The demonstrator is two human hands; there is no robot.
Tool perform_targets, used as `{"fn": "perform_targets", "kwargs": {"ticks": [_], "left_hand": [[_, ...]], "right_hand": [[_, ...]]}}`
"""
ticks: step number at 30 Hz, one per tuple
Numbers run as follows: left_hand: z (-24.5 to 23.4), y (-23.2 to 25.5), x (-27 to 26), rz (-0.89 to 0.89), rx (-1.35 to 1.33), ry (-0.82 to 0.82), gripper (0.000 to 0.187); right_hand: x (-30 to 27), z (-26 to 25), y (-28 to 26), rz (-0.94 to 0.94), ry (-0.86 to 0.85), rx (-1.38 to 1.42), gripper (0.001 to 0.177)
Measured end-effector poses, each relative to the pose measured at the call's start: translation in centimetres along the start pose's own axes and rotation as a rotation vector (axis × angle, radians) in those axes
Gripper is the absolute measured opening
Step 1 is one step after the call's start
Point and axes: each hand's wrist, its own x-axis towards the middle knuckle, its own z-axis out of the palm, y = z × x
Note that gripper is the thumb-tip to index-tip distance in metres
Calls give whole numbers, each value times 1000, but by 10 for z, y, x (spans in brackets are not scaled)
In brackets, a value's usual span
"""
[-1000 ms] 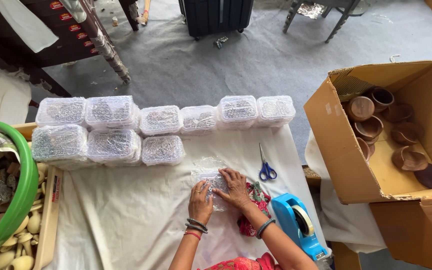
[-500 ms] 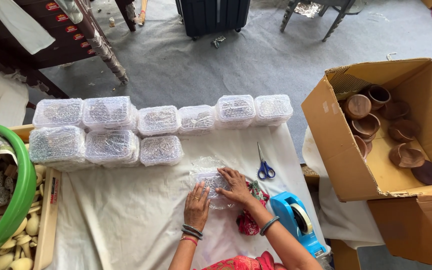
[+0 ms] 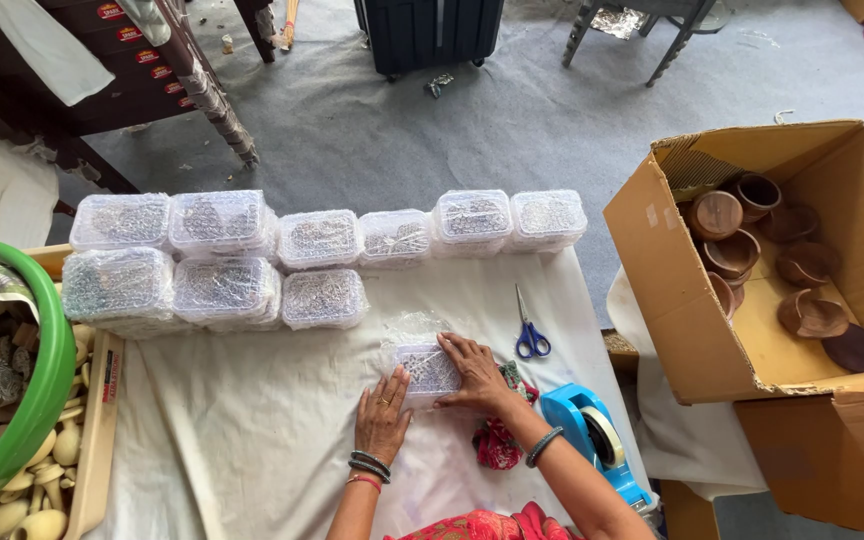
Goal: The person places a small decorative item into a clear plastic container and closes the lid. They then wrap the container in bubble wrap and secure it with clear packing tape, repeating the process for multiple items.
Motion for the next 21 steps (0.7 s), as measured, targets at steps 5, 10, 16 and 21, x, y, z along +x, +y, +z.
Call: {"fn": "perform_targets", "kwargs": {"ticks": [5,10,16,21], "left_hand": [[12,-24,2,-82,-71,-46,94],[-8,-24,12,-92,21,-204,102],[-60,23,42,-165,35,-128,122],[-2,21,68,4,-24,-231,120]], "right_hand": [[-4,5,13,-81,32,28,142],[-7,3,11,-51,23,24,142],[-7,8,8,-2,22,-10,137],[-13,-11,-1,-5,32,-50,131]]}}
